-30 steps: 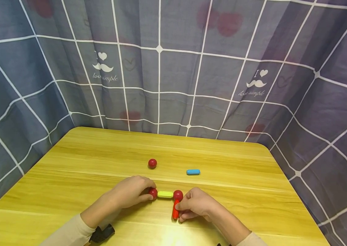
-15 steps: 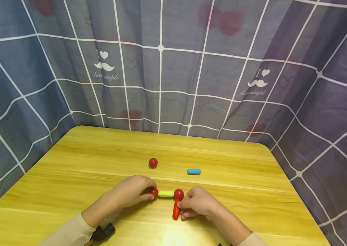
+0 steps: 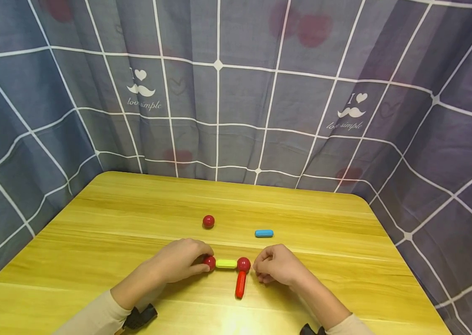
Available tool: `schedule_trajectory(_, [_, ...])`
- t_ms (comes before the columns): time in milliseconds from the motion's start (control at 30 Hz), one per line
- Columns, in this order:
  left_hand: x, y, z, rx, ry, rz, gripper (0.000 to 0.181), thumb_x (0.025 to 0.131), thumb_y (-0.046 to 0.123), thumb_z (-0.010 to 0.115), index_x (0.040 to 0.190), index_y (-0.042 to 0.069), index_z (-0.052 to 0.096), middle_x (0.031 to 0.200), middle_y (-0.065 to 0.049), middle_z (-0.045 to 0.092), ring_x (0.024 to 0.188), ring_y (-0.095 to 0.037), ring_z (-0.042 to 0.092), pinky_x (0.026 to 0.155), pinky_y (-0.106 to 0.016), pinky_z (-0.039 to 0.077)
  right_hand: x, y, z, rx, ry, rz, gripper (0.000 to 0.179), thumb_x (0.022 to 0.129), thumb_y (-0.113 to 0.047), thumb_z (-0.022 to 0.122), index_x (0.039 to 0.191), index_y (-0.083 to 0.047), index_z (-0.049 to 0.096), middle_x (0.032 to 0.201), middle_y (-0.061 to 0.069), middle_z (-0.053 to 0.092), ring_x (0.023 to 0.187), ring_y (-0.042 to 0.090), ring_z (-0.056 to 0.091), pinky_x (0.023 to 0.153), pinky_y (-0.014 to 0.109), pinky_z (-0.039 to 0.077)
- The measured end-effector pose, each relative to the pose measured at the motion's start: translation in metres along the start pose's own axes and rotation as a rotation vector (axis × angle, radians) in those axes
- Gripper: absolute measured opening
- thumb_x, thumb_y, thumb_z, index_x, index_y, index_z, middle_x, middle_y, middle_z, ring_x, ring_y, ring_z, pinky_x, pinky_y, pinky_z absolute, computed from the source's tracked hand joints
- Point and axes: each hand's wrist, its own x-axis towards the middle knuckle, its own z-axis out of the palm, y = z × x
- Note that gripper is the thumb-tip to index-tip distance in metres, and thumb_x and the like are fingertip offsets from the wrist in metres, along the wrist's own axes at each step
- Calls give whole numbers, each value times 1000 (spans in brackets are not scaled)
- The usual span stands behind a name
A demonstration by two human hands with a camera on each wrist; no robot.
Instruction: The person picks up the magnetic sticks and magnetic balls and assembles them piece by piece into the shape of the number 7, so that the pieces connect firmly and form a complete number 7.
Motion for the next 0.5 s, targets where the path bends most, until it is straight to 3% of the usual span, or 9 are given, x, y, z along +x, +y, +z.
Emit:
schedule_trajectory(300, [0,-1,0,19,12,6,24,89,33,72,104,15,71,91,10,65,76,-3,53,71,-26,49,8,-4,-11,-190,224,-14,15,87,-7,68,99,2,64,83,12,64,69,25,61,60,37,51])
schedule_trajectory(500, [-1,-1,0,25,14,3,23,90,31,71,106,14,70,94,8,66,81,-5,57,75,-28,50,16,-5,-21,-398,390,-22,13,86,-12,71,97,-6,68,81,2,64,68,19,59,57,33,48])
